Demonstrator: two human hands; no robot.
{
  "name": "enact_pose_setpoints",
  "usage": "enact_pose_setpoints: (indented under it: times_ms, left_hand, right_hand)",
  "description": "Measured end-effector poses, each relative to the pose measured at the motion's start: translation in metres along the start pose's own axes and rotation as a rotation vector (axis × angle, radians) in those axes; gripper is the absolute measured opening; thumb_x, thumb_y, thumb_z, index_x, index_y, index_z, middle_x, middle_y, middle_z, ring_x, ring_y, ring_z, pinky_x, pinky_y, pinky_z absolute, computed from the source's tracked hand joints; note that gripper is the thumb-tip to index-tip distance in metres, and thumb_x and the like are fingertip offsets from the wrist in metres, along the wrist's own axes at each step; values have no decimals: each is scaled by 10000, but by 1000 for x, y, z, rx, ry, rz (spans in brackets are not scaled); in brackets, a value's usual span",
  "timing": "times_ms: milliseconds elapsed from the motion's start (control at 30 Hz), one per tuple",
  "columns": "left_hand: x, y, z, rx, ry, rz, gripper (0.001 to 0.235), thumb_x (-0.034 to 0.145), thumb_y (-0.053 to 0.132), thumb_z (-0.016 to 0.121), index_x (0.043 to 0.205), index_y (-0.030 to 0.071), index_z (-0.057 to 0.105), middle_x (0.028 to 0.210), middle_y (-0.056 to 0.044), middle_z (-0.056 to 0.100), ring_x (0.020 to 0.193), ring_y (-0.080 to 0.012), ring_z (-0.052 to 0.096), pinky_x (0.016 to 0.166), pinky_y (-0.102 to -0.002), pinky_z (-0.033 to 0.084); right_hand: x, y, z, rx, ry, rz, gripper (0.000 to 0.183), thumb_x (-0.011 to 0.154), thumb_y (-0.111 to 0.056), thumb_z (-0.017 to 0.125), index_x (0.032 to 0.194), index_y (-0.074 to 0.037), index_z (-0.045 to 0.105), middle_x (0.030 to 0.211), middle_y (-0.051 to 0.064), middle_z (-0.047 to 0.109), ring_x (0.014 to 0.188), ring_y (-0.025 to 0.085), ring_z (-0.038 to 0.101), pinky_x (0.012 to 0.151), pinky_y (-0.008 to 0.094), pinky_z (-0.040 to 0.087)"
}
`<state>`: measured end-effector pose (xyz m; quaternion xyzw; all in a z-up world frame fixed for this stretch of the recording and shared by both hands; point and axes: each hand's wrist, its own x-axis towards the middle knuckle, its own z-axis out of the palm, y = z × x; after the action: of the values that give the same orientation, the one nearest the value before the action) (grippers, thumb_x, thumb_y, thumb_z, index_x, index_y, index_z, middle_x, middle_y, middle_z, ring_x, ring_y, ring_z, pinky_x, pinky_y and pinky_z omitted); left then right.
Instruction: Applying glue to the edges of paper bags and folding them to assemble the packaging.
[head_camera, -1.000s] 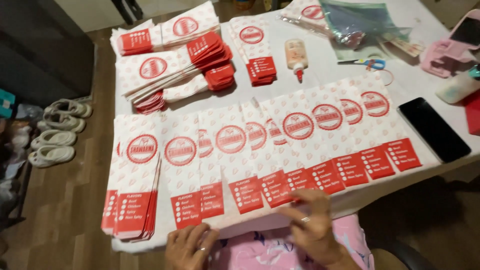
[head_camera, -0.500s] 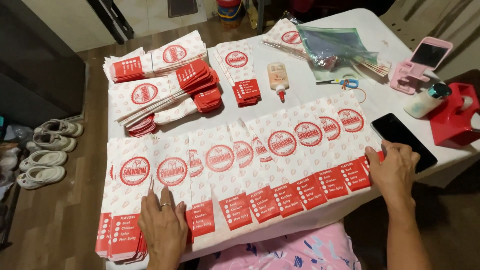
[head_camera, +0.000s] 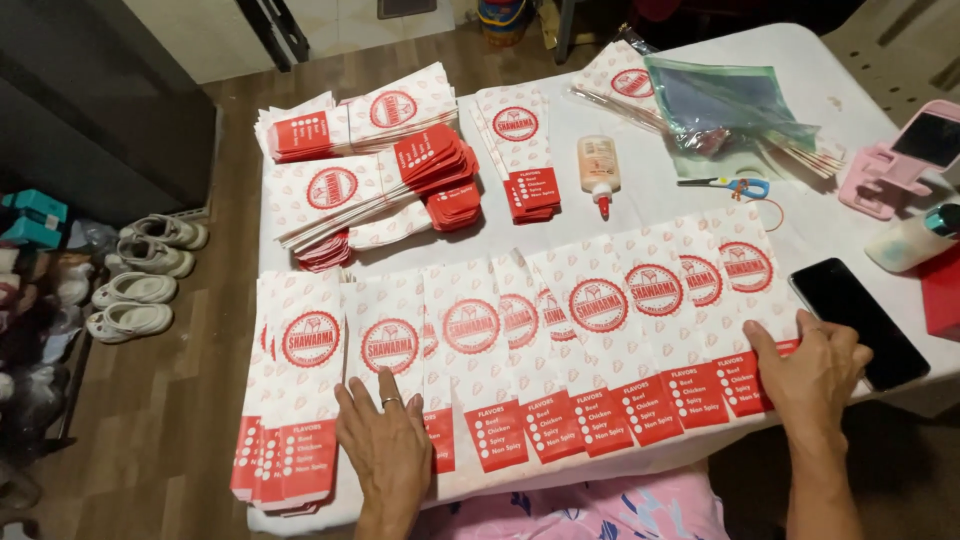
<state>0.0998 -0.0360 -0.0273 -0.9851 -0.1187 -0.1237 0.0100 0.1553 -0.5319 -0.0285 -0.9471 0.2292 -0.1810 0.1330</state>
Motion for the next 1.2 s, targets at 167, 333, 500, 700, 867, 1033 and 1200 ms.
enact_pose_setpoints:
  times_ms: [167,333,500,700,867,1033,1200]
  left_hand:
    - [2,24,-5,-101,7,-32,618,928,412,610,1454,107,500,1469,-242,476,1335,-403,449,942,-585,452]
    - [10,42,-13,-163,-171,-106,648,970,428,534,1526,121,408,1504,-234,407,1220,-383,469,889,-563,476]
    - [17,66,-19,-272,-298,-123,706,976,443,560,1557,99,354,1519,-262,381,1224,-381,439,900,-553,493]
    - [12,89,-33,-478,-317,-26,678,986,352,600,1545,38,378,1544,-314,345,1306,-411,403,1033,-571,442]
    - [27,87,-62,-856,-325,-78,585,976,287,565,1484,25,440,1471,-249,401,1363,-385,368,1069,-549,413]
    - [41,102,-61,-953,-464,-118,706,955,387,571,1537,42,373,1564,-243,300,1467,-376,263,1121,-576,366]
    - [38,111,-47,-1125,-474,-32,694,929,407,633,1492,53,435,1535,-174,398,1477,-315,347,1176,-451,337]
  right_hand:
    - [2,-3,10,-42,-51,-15,870,826,-650,736,1407,-5,696,1205,363,630,1117,496,512,990,537,379]
    - [-5,-24,1,205,-184,52,651,775,-409,842,1278,-26,687,1095,201,636,1049,359,610,1001,443,422]
    - [-11,-56,-16,357,-402,205,488,851,-246,771,1277,-48,641,980,138,663,911,268,606,842,385,458]
    - [-32,-89,-11,1271,-989,399,534,885,5,620,1396,-10,465,1212,302,737,957,408,728,735,528,604]
    - [-32,-125,-26,1151,-909,584,465,998,-300,535,1326,16,625,1124,268,749,907,358,701,744,450,517]
    - [-45,-179,-43,1144,-979,401,440,943,-154,598,1364,-34,558,1188,242,745,960,341,720,776,476,603]
    - [-51,-213,-49,907,-1068,92,731,769,-190,790,1451,-145,530,1397,50,732,1173,153,696,999,324,557]
